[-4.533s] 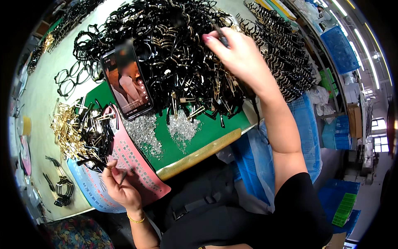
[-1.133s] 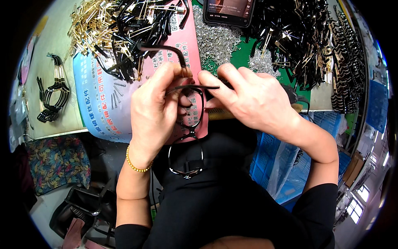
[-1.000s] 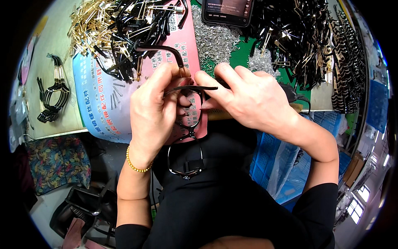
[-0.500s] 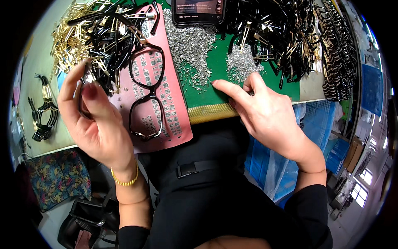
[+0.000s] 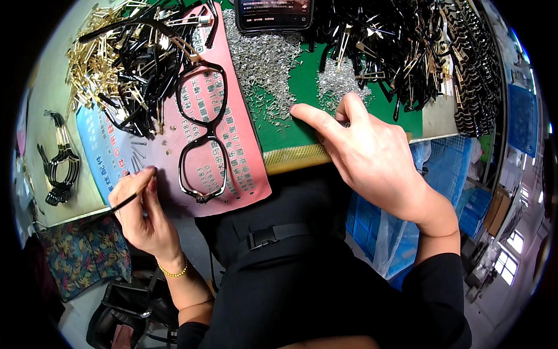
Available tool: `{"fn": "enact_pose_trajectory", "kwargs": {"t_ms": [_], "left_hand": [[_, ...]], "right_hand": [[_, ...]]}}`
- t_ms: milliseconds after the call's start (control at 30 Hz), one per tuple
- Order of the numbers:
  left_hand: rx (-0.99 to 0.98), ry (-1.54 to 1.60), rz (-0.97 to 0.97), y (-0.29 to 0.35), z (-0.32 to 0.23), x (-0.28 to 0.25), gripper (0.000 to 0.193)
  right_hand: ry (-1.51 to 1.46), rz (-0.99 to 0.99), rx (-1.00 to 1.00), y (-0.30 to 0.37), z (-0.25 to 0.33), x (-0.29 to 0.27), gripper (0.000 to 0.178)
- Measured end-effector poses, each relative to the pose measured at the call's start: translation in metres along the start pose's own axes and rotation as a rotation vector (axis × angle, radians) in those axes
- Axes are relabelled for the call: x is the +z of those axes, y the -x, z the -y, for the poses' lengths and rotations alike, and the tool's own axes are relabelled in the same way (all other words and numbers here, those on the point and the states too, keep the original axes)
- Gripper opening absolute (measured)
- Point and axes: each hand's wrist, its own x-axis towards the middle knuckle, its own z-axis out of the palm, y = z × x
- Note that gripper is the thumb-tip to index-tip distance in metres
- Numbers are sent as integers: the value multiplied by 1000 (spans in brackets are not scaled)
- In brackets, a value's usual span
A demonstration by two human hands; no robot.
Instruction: The person assembles eyeglasses by attaching temple arms to the frame using a screwdriver. They repeatedly pick up temple arms, align them with the frame, and tighten screws to secure them. The process is repeated for multiple pairs of glasses on a cluttered workbench.
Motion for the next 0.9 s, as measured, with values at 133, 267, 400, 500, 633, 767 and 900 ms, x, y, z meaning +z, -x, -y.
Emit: {"fn": "enact_pose_trajectory", "kwargs": {"t_ms": [133,267,400,500,633,767,900], "left_hand": [[306,138,-51,16,-7,-13,12],[386,166,115,20,-28,2,29],[352,237,108,1,-35,25,28],[288,323,107,-7,-39,36,31],[207,500,132,-9,-36,36,30],[197,521,145,-9,-35,34,31],[194,441,121,-15,-39,37,29]], "right_hand": [[90,92,-14,-2,5,-7,69],[69,36,-62,0,3,-2,70],[-18,86,-18,4,-2,-12,65],[-195,152,-36,4,5,-20,65],[-346,86,-203,-5,23,-11,61],[-258,152,-325,-22,28,-6,70],[-236,125,-369,-27,23,2,74]]}}
